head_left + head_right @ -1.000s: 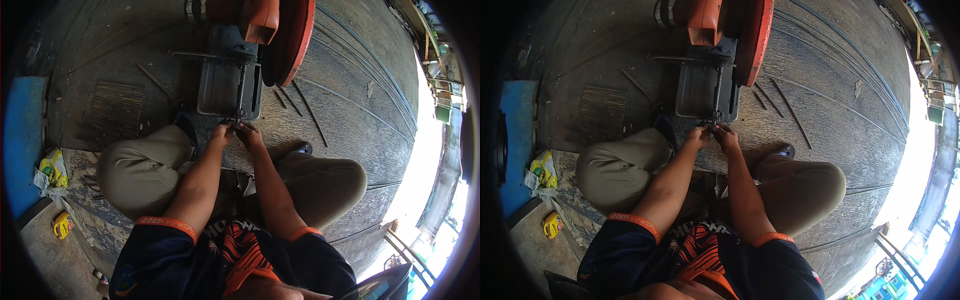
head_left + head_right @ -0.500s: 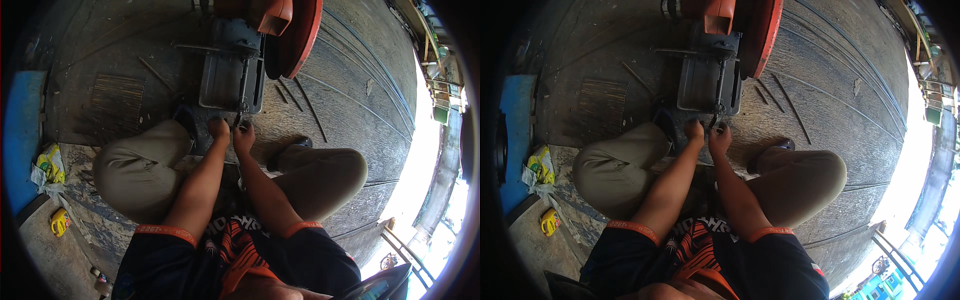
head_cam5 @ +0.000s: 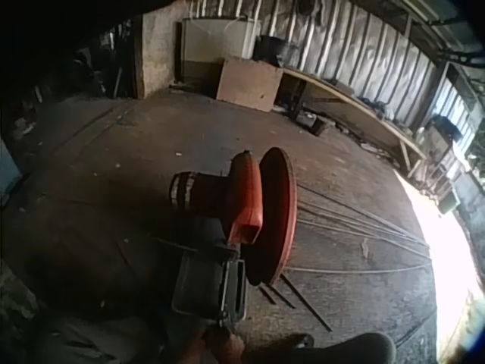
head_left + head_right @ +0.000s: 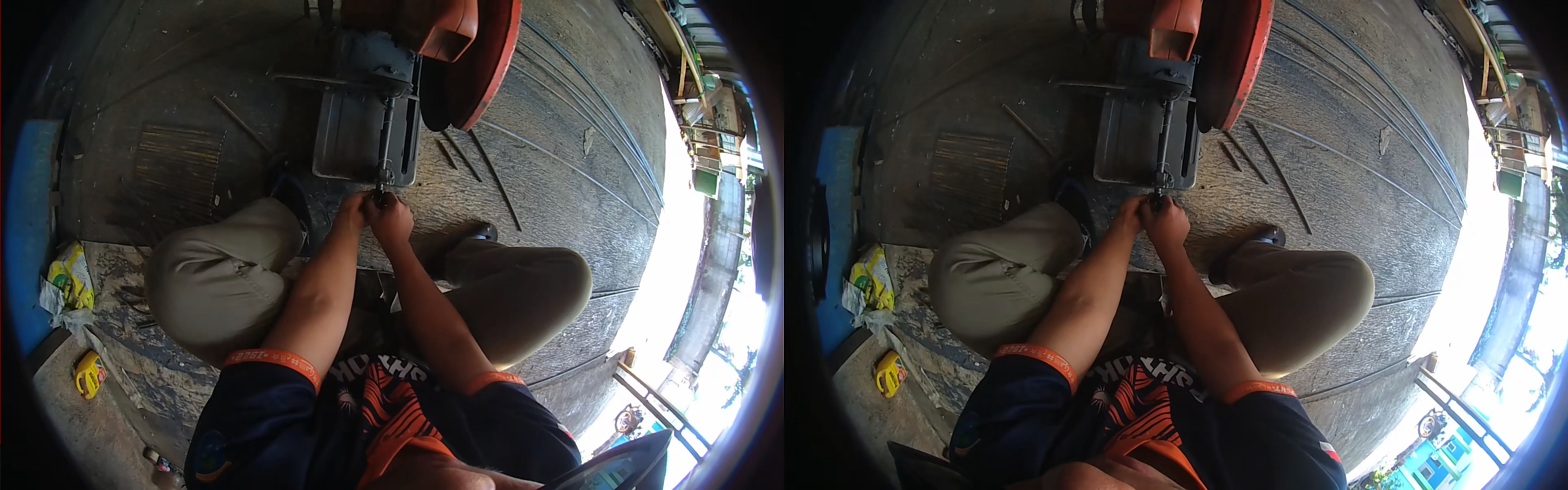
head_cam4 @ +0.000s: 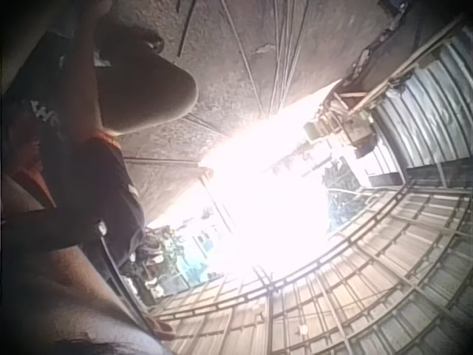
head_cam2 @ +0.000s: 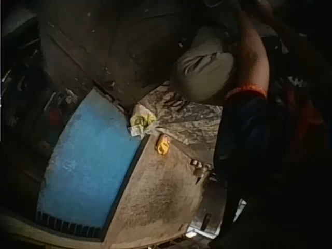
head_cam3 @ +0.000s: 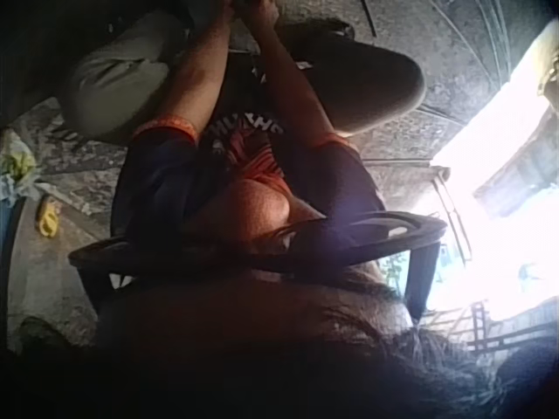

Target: The person cuts metal rods using a chop saw, aligns the cut rods on the floor by hand, and tightens the clamp on the saw to cut another rod.

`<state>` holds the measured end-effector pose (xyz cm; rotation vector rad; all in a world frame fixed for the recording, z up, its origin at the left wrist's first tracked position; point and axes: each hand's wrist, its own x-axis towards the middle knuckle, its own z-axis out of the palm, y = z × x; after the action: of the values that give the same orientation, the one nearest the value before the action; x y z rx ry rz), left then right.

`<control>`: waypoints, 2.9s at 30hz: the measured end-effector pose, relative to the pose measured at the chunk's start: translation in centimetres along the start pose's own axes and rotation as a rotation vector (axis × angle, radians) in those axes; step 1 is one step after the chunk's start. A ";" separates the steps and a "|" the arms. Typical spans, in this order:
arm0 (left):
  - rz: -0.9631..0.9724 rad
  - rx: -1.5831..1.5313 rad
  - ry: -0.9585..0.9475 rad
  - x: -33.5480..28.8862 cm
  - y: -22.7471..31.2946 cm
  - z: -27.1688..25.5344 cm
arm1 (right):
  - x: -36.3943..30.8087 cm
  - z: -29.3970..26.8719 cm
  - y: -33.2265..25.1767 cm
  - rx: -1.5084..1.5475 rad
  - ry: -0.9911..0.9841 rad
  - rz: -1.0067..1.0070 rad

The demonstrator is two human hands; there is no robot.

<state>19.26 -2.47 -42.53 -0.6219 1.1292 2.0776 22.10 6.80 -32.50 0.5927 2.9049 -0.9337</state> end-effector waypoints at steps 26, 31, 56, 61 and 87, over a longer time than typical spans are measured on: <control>-0.558 -0.132 0.469 3.5 -3.8 -1.6 | -0.6 1.2 2.4 0.084 0.041 -0.006; -0.440 -0.481 0.024 7.7 -10.2 -9.6 | -0.6 0.9 -1.7 0.224 -0.113 0.054; -0.572 -0.909 0.310 3.6 -2.4 9.0 | 6.8 -3.8 5.4 -0.171 -0.383 0.198; -0.568 -0.802 0.530 0.7 2.5 3.0 | 3.8 -1.3 -3.1 -0.016 -0.396 0.248; 0.005 -0.464 -0.107 2.4 -3.5 -0.5 | 1.9 1.6 -0.8 0.255 -0.029 0.444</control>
<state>20.37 -0.66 -46.30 -0.7107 0.5870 2.3632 19.91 5.96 -33.66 1.1642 2.4766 -1.2255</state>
